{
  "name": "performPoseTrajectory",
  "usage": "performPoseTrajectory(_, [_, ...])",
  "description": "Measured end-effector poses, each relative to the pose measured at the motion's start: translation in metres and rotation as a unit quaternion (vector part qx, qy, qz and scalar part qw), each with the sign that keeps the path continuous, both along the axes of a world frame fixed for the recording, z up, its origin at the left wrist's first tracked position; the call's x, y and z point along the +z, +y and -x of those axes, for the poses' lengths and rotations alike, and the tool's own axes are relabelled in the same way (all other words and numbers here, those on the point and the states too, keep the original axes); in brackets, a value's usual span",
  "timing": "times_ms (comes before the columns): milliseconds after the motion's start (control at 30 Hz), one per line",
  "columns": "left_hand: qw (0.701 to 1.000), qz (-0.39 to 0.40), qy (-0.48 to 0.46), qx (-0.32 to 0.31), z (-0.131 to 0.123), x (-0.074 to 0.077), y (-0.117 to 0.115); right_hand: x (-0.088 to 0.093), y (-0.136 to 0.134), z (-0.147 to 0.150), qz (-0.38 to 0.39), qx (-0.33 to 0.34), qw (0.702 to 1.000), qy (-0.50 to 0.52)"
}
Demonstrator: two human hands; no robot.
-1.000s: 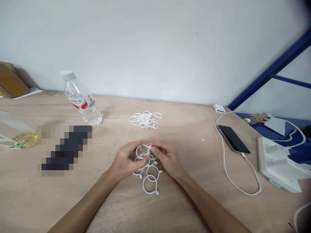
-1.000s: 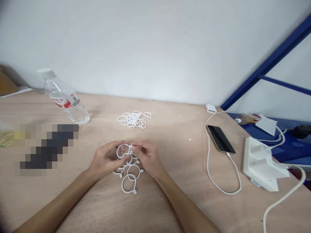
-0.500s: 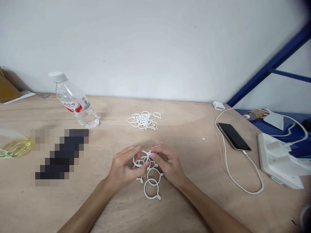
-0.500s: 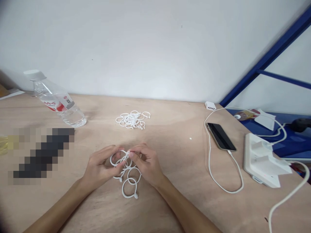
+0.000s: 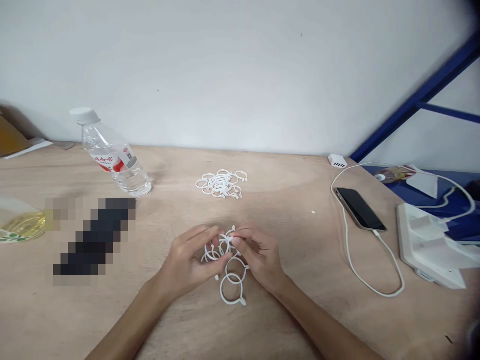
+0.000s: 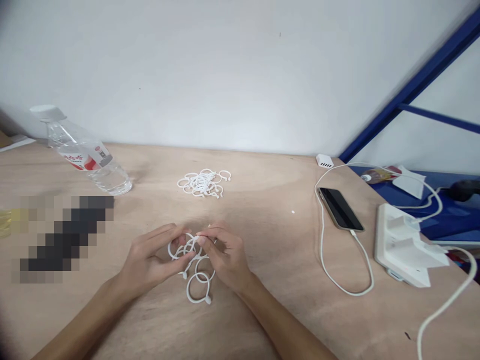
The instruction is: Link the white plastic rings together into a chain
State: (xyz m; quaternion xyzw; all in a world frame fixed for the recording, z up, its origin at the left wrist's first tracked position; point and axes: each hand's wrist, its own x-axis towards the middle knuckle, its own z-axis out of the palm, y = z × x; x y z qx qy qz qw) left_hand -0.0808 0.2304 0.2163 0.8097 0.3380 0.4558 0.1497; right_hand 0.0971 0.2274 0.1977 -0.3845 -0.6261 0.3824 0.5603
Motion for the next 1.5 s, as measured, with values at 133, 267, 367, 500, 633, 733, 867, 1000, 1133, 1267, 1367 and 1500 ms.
performPoseTrajectory(133, [0.992,0.108,0.072,0.001,0.006,0.005,0.002,-0.005,0.002,-0.003,0.017,0.011,1.0,-0.01])
performPoseTrajectory(267, [0.978,0.175,0.117,0.007,0.011,0.015,0.019,-0.003,0.004,-0.006,0.065,-0.045,0.997,0.008])
performPoseTrajectory(367, [0.977,0.16,0.129,0.055,0.01,0.008,0.046,-0.003,0.007,-0.005,0.129,-0.094,0.986,0.037])
performPoseTrajectory(500, [0.972,0.087,0.165,0.141,0.003,-0.019,0.082,-0.007,0.01,-0.004,0.164,-0.105,0.978,0.078])
performPoseTrajectory(633, [0.967,0.071,0.162,0.185,-0.005,-0.039,0.095,-0.007,0.011,-0.002,0.159,-0.105,0.979,0.073])
performPoseTrajectory(733, [0.967,0.066,0.163,0.184,-0.01,-0.039,0.086,-0.008,0.011,-0.002,0.149,-0.111,0.981,0.055])
performPoseTrajectory(867, [0.974,0.059,0.17,0.135,-0.012,-0.028,0.053,-0.013,0.014,-0.003,0.142,-0.136,0.98,0.02])
performPoseTrajectory(1000, [0.979,0.092,0.142,0.115,-0.008,-0.021,0.024,-0.013,0.015,-0.001,0.146,-0.124,0.981,-0.013])
performPoseTrajectory(1133, [0.985,0.12,0.085,0.094,-0.005,-0.025,0.023,-0.009,0.013,0.001,0.129,-0.105,0.984,-0.065])
performPoseTrajectory(1267, [0.984,0.123,0.052,0.117,0.0,-0.029,0.036,-0.007,0.013,0.002,0.124,-0.11,0.983,-0.082])
performPoseTrajectory(1367, [0.981,0.075,0.072,0.162,0.009,-0.029,0.044,-0.008,0.013,0.002,0.117,-0.117,0.983,-0.083])
performPoseTrajectory(1500, [0.966,0.026,0.112,0.23,0.019,-0.029,0.05,-0.008,0.014,0.003,0.112,-0.122,0.983,-0.082])
